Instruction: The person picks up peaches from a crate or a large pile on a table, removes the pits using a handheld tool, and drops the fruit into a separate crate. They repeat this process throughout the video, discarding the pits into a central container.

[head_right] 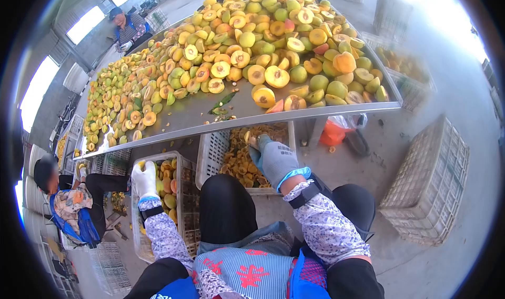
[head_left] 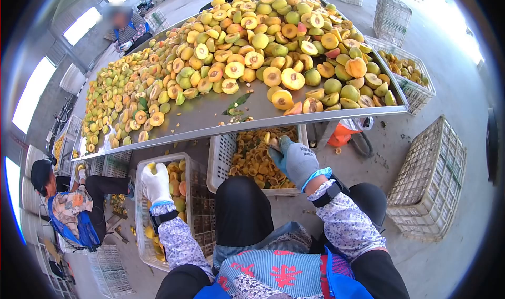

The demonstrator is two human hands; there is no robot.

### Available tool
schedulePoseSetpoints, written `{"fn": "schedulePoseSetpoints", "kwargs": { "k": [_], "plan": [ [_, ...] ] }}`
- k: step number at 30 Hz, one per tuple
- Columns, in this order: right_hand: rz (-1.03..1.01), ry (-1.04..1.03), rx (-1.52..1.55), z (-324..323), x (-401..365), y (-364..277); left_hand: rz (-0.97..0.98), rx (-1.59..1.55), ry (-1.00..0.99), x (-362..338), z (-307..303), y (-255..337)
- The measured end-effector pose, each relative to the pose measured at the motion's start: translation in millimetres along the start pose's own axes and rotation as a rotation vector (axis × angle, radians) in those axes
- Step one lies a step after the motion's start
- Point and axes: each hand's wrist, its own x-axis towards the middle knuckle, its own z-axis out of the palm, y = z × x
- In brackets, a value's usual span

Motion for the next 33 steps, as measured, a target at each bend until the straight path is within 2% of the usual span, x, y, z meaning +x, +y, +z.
{"fn": "schedulePoseSetpoints", "kwargs": {
  "k": [1, 4, 5, 6, 7, 9, 11, 12, 15, 17, 19, 21, 23, 24, 26, 29, 31, 32, 33],
  "plan": [
    [-0.006, 0.015, 0.016, 0, 2, -1, 0.062, -0.072, 0.126, -7, -8, 18],
    [0.12, -0.078, -0.028, -12, 3, -10, 0.338, -0.645, -0.062, -22, 16, 113],
    [0.114, -0.08, -0.016, -13, 3, -9, 0.338, -0.744, -0.171, -37, 22, 158],
    [0.106, -0.08, -0.004, -13, 2, -8, 0.498, -0.704, -0.27, -45, 30, 193],
    [0.102, -0.08, 0.008, -14, 0, -6, 0.507, -0.735, -0.389, -52, 48, 223],
    [0.063, -0.048, 0.02, -15, -6, -1, 0.718, -0.476, -0.378, -62, 76, 274],
    [0.026, -0.015, 0.03, -17, -9, 5, 0.891, -0.375, -0.599, -65, 116, 294],
    [0.033, -0.023, 0.026, -20, -9, 5, 0.971, -0.354, -0.489, -67, 117, 301],
    [0.051, 0.023, 0.068, -30, -6, 4, 0.857, -0.257, -0.617, -64, 105, 304],
    [0.053, 0.114, 0.209, -31, 0, 2, 0.72, -0.591, -0.549, -60, 116, 285],
    [0.055, 0.175, 0.371, -32, 7, -1, 0.355, -1.185, -0.842, -65, 88, 279],
    [0.053, 0.194, 0.555, -31, 11, -7, 0.183, -1.376, -1.065, -69, 64, 269],
    [0.021, 0.219, 0.567, -26, 13, -12, 0.065, -1.587, -1.295, -77, 54, 258],
    [0.008, 0.236, 0.573, -25, 14, -12, -0.057, -1.614, -1.271, -85, 50, 257],
    [-0.011, 0.238, 0.546, -24, 15, -11, 0.234, -1.441, -0.934, -98, 80, 240],
    [-0.044, 0.199, 0.419, -33, 13, -14, 0.257, -1.478, -0.856, -102, 92, 237],
    [-0.069, 0.196, 0.365, -34, 11, -17, -0.097, -1.87, -1.129, -99, 74, 247],
    [-0.078, 0.178, 0.422, -31, 9, -16, -0.291, -1.937, -1.154, -99, 65, 253],
    [-0.065, 0.163, 0.437, -31, 8, -17, -0.298, -1.937, -1.188, -99, 64, 254]
  ]
}}
